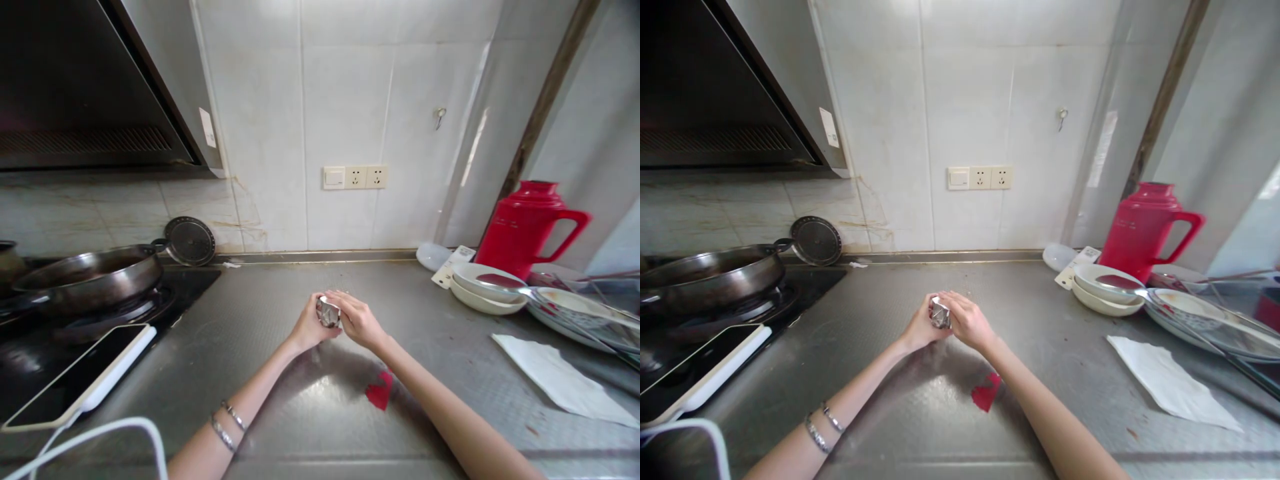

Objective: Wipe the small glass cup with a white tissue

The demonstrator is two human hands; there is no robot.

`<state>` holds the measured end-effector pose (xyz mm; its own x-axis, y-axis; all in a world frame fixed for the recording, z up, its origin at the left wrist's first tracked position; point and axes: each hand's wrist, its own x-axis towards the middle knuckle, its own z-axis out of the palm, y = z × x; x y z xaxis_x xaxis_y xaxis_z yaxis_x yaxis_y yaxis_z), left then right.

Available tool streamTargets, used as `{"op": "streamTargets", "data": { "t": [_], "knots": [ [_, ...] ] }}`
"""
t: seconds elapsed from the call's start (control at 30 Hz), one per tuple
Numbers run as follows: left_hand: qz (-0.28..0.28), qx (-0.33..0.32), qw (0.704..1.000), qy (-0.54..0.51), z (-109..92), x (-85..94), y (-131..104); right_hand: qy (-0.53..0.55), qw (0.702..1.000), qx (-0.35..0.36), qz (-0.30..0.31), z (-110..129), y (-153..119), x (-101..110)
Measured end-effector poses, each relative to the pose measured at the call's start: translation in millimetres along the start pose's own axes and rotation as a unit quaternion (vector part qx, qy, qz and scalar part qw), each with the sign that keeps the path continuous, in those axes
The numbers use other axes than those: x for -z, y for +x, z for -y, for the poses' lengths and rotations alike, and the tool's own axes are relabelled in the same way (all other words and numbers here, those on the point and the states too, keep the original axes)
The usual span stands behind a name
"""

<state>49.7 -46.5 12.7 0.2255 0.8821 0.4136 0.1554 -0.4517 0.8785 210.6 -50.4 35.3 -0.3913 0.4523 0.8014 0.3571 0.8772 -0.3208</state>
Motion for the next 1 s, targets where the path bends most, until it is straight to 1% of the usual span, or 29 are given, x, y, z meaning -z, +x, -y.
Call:
{"op": "streamTargets", "data": {
  "t": [0.03,0.13,0.17,0.2,0.23,0.27,0.33,0.43,0.47,0.5,0.53,0.57,0.63,0.7,0.77,0.83,0.9,1.0],
  "knots": [
    [-0.001,0.007,1.0,0.002,0.1,-0.2,-0.4,0.006,1.0,-0.027,-0.012,0.2,0.4,-1.3],
    [0.003,0.032,0.999,0.008,0.1,-0.3,-2.0,0.032,0.987,-0.151,-0.044,0.2,0.6,-6.1],
    [0.007,0.036,0.999,0.003,0.0,-0.3,-2.5,0.04,0.981,-0.182,-0.05,0.5,0.3,-7.7],
    [0.01,0.038,0.999,-0.003,-0.2,-0.4,-2.8,0.045,0.978,-0.198,-0.055,1.0,-0.2,-9.0],
    [0.011,0.037,0.999,-0.009,-0.5,-0.4,-2.9,0.046,0.978,-0.197,-0.057,1.8,-0.9,-9.8],
    [0.011,0.034,0.999,-0.013,-0.8,-0.5,-2.8,0.043,0.981,-0.181,-0.058,3.1,-1.5,-10.2],
    [0.011,0.018,1.0,-0.015,-1.5,-0.6,-1.9,0.028,0.991,-0.12,-0.046,6.3,-2.6,-9.7],
    [0.005,-0.015,1.0,-0.016,-2.5,-0.6,0.1,0.013,1.0,-0.025,-0.007,10.6,-2.2,-6.8],
    [0.003,-0.023,1.0,-0.016,-2.8,-0.6,0.5,0.013,1.0,-0.009,0.001,11.2,-1.3,-6.0],
    [0.003,-0.026,1.0,-0.015,-3.0,-0.6,0.6,0.015,1.0,-0.007,0.003,11.2,-0.3,-5.4],
    [0.005,-0.023,1.0,-0.011,-3.3,-0.5,0.5,0.02,1.0,-0.021,-0.004,10.8,1.0,-5.1],
    [0.008,-0.016,1.0,-0.005,-3.6,-0.4,0.2,0.026,0.998,-0.05,-0.015,9.9,2.3,-5.1],
    [0.012,0.007,1.0,0.009,-4.0,-0.2,-1.1,0.037,0.989,-0.134,-0.04,7.4,4.6,-6.0],
    [0.008,0.026,0.999,0.016,-3.7,-0.1,-2.2,0.044,0.975,-0.21,-0.052,5.4,5.6,-7.5],
    [0.004,0.036,0.999,0.014,-2.5,0.0,-2.6,0.046,0.968,-0.24,-0.056,4.9,4.9,-9.1],
    [0.007,0.034,0.999,0.014,-0.4,0.0,-2.2,0.04,0.973,-0.217,-0.065,6.6,3.0,-10.1],
    [0.011,0.013,1.0,0.021,1.5,0.0,-1.2,0.031,0.986,-0.151,-0.06,10.0,0.7,-10.1],
    [0.009,-0.027,0.999,0.028,1.7,-0.1,0.2,0.026,0.999,-0.041,-0.02,15.0,-1.2,-8.5]
  ]
}}
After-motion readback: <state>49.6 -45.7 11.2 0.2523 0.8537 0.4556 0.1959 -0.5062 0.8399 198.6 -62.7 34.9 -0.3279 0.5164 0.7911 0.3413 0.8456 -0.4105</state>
